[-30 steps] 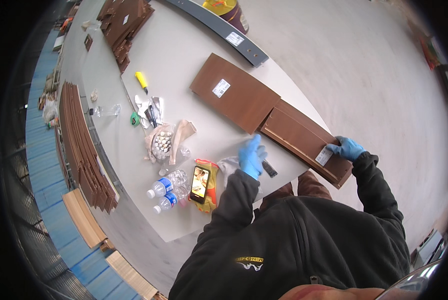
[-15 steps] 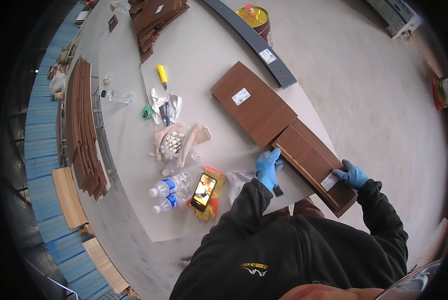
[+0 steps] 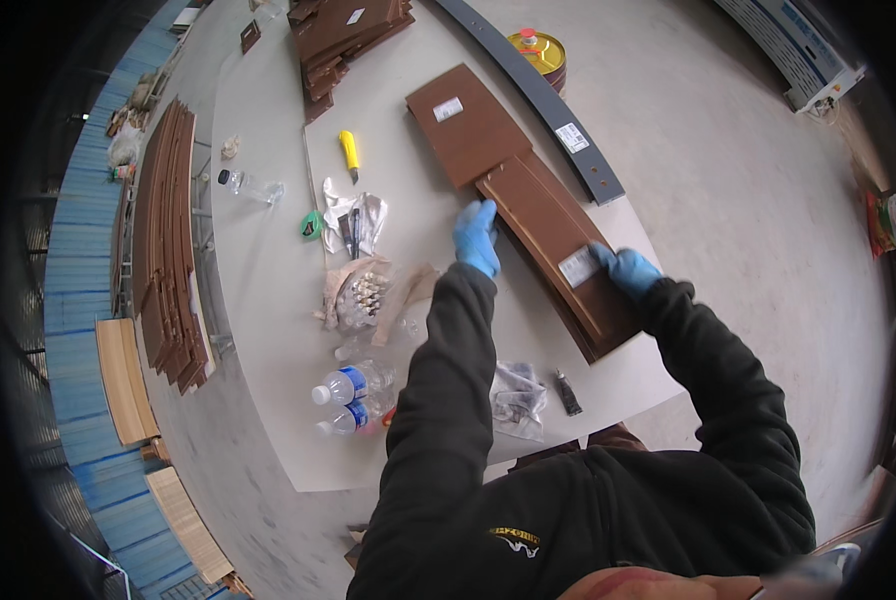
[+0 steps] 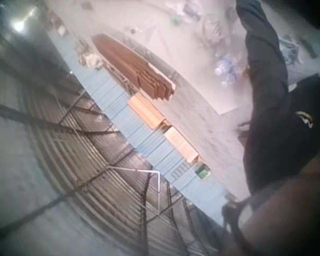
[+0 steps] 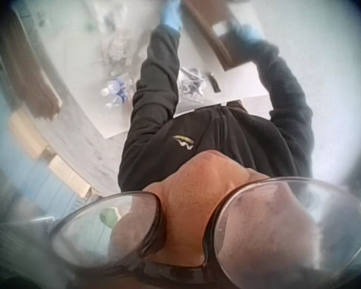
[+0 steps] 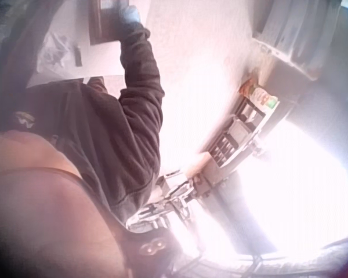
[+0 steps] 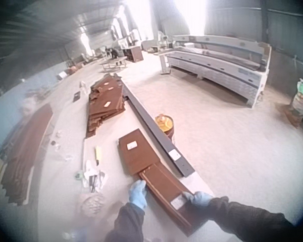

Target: The person applies a brown filler from a tube to the edge of a wooden panel, then wipes the edge with a cloth. They move the panel to a stack, pick up another panel, and wipe its surface with a cloth and water. The person handles multiple panels, wiping and stacking them.

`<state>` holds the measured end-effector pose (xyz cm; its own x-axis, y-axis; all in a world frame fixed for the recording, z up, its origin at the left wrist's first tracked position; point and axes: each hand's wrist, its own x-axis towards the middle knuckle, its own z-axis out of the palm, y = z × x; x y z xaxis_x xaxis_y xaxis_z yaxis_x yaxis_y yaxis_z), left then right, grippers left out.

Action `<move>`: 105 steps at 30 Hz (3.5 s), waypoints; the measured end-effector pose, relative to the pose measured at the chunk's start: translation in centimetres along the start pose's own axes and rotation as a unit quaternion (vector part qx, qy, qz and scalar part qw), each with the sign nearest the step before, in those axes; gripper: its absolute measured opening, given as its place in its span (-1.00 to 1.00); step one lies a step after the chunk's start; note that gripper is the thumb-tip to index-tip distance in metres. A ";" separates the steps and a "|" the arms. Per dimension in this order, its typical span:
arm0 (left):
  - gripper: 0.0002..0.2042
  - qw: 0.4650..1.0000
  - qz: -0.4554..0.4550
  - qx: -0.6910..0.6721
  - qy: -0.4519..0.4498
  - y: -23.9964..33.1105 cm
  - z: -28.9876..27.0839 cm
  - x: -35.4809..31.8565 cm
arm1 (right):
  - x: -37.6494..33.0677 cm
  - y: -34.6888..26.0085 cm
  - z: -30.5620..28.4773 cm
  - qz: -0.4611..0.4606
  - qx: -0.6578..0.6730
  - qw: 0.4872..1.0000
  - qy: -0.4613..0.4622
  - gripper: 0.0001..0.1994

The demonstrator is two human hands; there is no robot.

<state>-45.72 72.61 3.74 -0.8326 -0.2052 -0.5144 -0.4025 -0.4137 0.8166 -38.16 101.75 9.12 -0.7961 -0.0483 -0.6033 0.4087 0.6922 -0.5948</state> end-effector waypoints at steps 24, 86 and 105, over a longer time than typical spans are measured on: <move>-0.21 0.967 0.010 0.255 0.002 -0.2 0.3 2.7 | 9.3 -14.0 2.0 0.019 -0.298 0.951 0.073 -0.31; -0.67 0.926 0.047 0.321 0.194 -4.2 -96.4 -75.2 | -60.0 -38.8 102.7 0.031 0.321 0.706 -0.631 -0.34; -0.57 0.901 -0.327 0.035 0.282 4.6 -160.2 -54.5 | -38.5 -70.0 124.5 0.013 0.314 0.918 -0.244 -0.60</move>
<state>58.71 -60.21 -6.43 -0.0902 -0.3647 -0.9267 -0.7767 -0.5567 0.2947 19.46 -34.47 7.82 -0.5507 -0.4596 -0.6968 0.7232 0.1541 -0.6732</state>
